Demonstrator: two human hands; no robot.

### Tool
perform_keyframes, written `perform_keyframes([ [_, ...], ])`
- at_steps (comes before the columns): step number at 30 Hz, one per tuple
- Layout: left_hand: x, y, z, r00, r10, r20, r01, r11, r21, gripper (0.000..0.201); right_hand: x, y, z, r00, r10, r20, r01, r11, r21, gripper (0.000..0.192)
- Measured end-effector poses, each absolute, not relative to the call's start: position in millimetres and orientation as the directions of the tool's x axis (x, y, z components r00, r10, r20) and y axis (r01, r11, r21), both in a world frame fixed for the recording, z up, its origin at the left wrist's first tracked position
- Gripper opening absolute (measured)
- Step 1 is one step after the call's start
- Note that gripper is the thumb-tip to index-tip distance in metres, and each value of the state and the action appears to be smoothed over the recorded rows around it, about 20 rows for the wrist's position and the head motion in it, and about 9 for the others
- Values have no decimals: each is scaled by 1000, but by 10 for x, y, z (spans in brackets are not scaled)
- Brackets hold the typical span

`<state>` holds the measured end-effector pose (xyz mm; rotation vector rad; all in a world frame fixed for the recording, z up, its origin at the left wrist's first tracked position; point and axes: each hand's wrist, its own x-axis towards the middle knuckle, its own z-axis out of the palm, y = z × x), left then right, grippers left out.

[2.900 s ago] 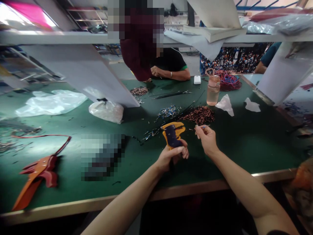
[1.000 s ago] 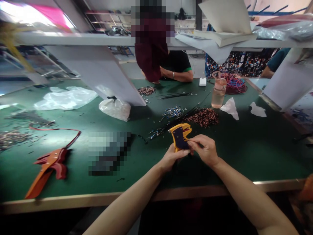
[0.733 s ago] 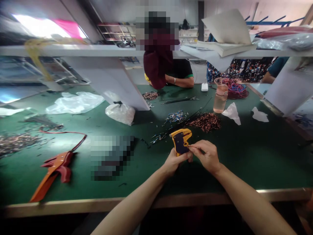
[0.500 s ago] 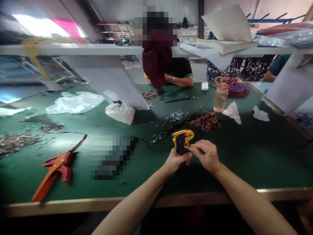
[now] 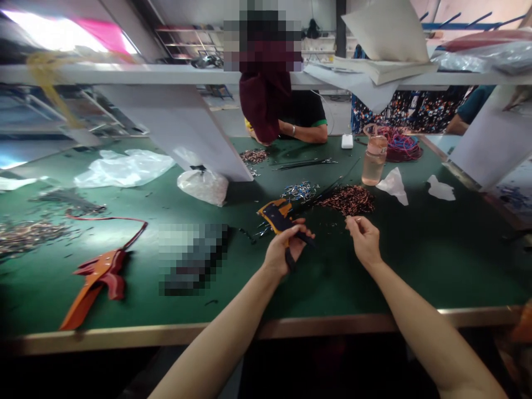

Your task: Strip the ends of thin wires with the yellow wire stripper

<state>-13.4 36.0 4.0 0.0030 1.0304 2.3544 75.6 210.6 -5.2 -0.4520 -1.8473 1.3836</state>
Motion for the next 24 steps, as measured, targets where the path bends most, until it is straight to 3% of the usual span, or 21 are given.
perform_keyframes([
  [2, -207, 340, 54, -841, 463, -281, -530, -599, 600, 13, 743, 2138, -109, -715, 622, 318, -169, 287, -943, 43],
  [3, -235, 330, 61, -840, 449, -305, -538, -617, 574, 11, 752, 2117, -136, -786, 543, 295, -175, 263, -949, 44],
  [7, -303, 291, 90, -851, 419, -318, -526, -668, 527, 9, 785, 1898, -249, -977, 1, 215, -204, 308, -929, 39],
  [9, -324, 273, 111, -855, 422, -302, -519, -681, 517, 9, 726, 1873, -292, -962, -174, 211, -266, 406, -874, 34],
  [11, -342, 257, 137, -859, 423, -290, -513, -694, 506, 9, 608, 1982, -296, -957, -194, 217, -287, 506, -814, 31],
  [14, -359, 237, 178, -860, 425, -282, -510, -714, 480, 11, 443, 2245, -233, -975, -32, 221, -192, 622, -759, 30],
  [16, -361, 222, 203, -863, 422, -277, -505, -726, 467, 12, 412, 2305, -191, -971, 1, 238, -181, 647, -740, 32],
  [21, -334, 184, 246, -879, 442, -178, -471, -746, 470, 14, 407, 1898, -283, -940, -272, 204, -335, 637, -694, 31],
  [22, -324, 180, 249, -879, 455, -145, -465, -745, 479, 14, 363, 1819, -311, -940, -287, 184, -333, 654, -679, 29],
  [24, -303, 177, 247, -873, 479, -97, -458, -734, 502, 16, 244, 1760, -330, -963, -205, 174, -269, 708, -653, 28],
])
